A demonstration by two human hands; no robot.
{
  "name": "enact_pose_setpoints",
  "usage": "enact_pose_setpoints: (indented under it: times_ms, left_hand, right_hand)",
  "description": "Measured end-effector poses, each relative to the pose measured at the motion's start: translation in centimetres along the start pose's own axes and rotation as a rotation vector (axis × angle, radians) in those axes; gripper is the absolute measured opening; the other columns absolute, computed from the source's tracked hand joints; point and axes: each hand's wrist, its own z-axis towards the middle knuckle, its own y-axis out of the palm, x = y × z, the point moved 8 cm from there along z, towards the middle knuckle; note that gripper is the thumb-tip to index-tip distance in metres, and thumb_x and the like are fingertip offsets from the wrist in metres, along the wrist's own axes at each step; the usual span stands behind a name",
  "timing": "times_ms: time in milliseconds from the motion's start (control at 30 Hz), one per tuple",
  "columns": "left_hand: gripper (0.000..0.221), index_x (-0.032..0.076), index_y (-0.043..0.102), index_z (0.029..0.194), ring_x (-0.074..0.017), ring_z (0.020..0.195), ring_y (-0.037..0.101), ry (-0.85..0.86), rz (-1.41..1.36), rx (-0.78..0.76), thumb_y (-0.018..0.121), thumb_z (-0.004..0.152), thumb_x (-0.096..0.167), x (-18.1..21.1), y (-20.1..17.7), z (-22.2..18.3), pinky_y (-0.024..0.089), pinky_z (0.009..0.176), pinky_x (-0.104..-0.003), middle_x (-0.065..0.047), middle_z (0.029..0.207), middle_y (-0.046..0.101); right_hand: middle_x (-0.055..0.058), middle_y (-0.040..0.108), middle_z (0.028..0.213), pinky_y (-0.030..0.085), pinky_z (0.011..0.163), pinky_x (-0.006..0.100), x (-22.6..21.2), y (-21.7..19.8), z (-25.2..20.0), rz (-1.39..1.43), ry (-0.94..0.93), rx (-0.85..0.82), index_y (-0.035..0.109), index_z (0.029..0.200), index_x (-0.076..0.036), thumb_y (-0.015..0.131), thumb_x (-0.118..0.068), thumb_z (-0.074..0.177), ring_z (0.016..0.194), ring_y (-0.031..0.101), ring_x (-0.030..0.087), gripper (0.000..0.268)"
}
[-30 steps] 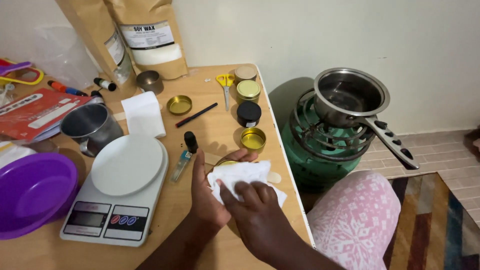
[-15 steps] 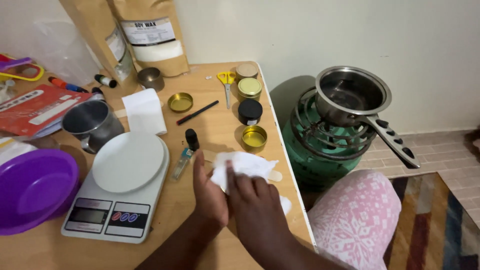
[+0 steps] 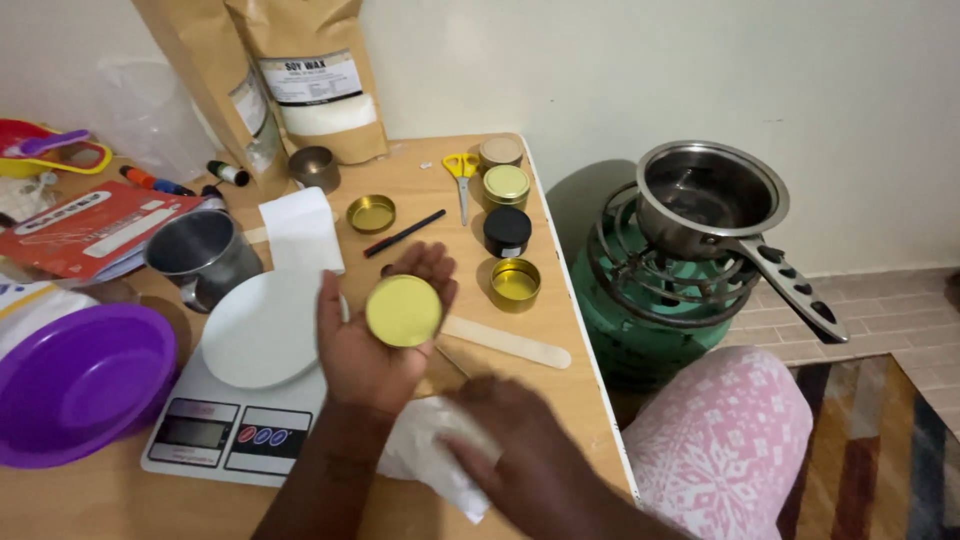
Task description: Closing lids on small metal tins, wiping them with a cloth, and checking the temperature of a liquid in a pot.
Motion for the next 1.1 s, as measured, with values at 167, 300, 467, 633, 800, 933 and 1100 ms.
enact_pose_setpoints:
  times_ms: [167,300,467,633,800,933,1100]
  left_hand:
    - [0.082,-0.011,0.048,0.125,-0.0374,0.125,0.047,-0.203,0.185,-0.017,0.031,0.087,0.059,-4.2,1.4,-1.1,0.034,0.106,-0.043,-0.031,0.130,0.050]
    - [0.078,-0.009,0.052,0.121,-0.0338,0.124,0.049,-0.312,0.200,0.049,0.036,0.085,0.058,-6.8,-0.8,-0.9,0.035,0.105,-0.041,-0.028,0.132,0.052]
    - [0.076,-0.005,0.054,0.123,-0.0298,0.109,0.056,-0.321,0.181,-0.030,0.038,0.087,0.060,-7.6,-2.3,-0.2,0.043,0.091,-0.037,-0.022,0.118,0.059]
    - [0.072,0.000,0.063,0.107,-0.0307,0.104,0.061,-0.067,0.303,0.142,0.039,0.084,0.065,-5.3,-4.3,1.4,0.048,0.090,-0.038,-0.017,0.110,0.065]
    - [0.068,0.002,0.057,0.125,-0.0277,0.118,0.055,0.109,0.434,0.240,0.035,0.088,0.055,-2.7,-5.0,1.1,0.037,0.108,-0.039,-0.016,0.122,0.060]
    - [0.065,0.002,0.058,0.123,-0.0289,0.120,0.055,0.094,0.439,0.272,0.036,0.088,0.052,-2.8,-5.2,1.0,0.037,0.108,-0.040,-0.017,0.124,0.061]
    - [0.054,-0.003,0.050,0.131,-0.0334,0.129,0.047,0.119,0.633,0.145,0.031,0.092,0.030,-3.0,-5.3,2.2,0.032,0.110,-0.042,-0.022,0.132,0.053]
  right_hand:
    - [0.009,0.044,0.136,0.033,0.093,0.046,2.4,-1.6,1.8,-0.215,0.077,-0.050,0.043,0.137,-0.017,0.066,-0.032,0.084,0.123,0.040,0.032,0.060]
    - [0.008,0.049,0.140,0.031,0.096,0.043,4.8,-2.4,1.6,-0.174,0.076,-0.073,0.044,0.135,-0.013,0.074,-0.030,0.078,0.126,0.042,0.031,0.067]
    - [0.007,0.050,0.140,0.030,0.098,0.041,5.1,-3.6,1.9,-0.159,0.065,-0.095,0.046,0.136,-0.015,0.080,-0.024,0.072,0.129,0.043,0.027,0.072]
    - [0.015,0.061,0.122,0.040,0.094,0.049,8.8,-7.2,4.0,-0.096,0.288,0.015,0.055,0.129,-0.016,0.085,-0.026,0.061,0.114,0.054,0.039,0.075]
    - [0.016,0.060,0.122,0.039,0.101,0.046,12.3,-7.3,6.1,-0.097,0.245,-0.005,0.054,0.130,-0.008,0.078,-0.009,0.066,0.116,0.056,0.035,0.069]
    - [0.017,0.058,0.122,0.039,0.100,0.047,13.1,-5.8,7.2,-0.123,0.210,-0.088,0.055,0.128,-0.006,0.075,-0.002,0.067,0.116,0.055,0.037,0.065]
    - [0.004,0.055,0.131,0.037,0.092,0.042,14.8,-4.0,7.4,-0.292,0.303,-0.213,0.055,0.131,-0.024,0.072,-0.024,0.070,0.120,0.052,0.031,0.063]
